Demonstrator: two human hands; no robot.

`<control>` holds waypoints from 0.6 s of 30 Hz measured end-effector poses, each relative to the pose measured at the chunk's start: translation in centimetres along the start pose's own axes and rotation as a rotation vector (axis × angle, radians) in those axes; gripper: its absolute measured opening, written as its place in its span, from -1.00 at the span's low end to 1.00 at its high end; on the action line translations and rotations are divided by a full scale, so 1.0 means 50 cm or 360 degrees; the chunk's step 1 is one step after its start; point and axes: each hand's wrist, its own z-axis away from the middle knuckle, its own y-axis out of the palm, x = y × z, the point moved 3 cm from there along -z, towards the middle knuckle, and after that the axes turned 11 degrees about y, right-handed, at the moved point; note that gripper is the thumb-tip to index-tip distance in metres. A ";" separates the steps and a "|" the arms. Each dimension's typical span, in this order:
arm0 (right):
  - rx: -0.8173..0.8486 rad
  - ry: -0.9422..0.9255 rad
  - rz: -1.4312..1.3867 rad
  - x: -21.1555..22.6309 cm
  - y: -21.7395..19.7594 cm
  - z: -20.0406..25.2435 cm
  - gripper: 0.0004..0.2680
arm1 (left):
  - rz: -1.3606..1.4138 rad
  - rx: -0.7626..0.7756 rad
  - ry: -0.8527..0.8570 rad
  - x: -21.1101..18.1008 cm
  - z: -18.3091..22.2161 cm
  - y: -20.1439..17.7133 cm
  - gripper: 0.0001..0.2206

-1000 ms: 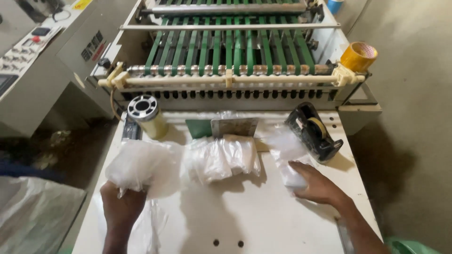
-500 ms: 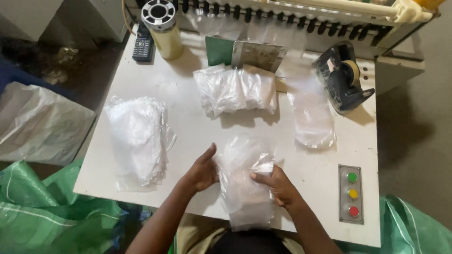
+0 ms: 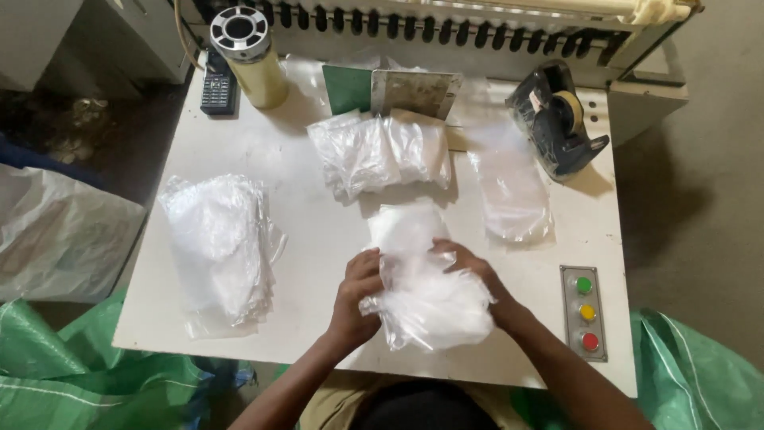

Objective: Folding individual plastic bags and stuffing them into a larger plastic packaging sleeve at a factory workstation.

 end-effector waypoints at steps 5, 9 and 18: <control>0.0111 0.0516 0.0474 -0.176 0.054 0.105 -0.91 | 0.0036 0.0346 -0.0143 0.068 0.142 0.017 -0.78; -0.0441 0.0832 -0.0262 -0.001 0.096 0.086 -0.40 | 0.0094 0.0370 -0.1346 0.137 0.218 0.026 -0.37; 0.0147 -0.0758 0.1320 -0.001 0.116 0.053 -0.55 | 0.0356 0.0111 -0.1807 0.058 0.052 -0.002 -0.41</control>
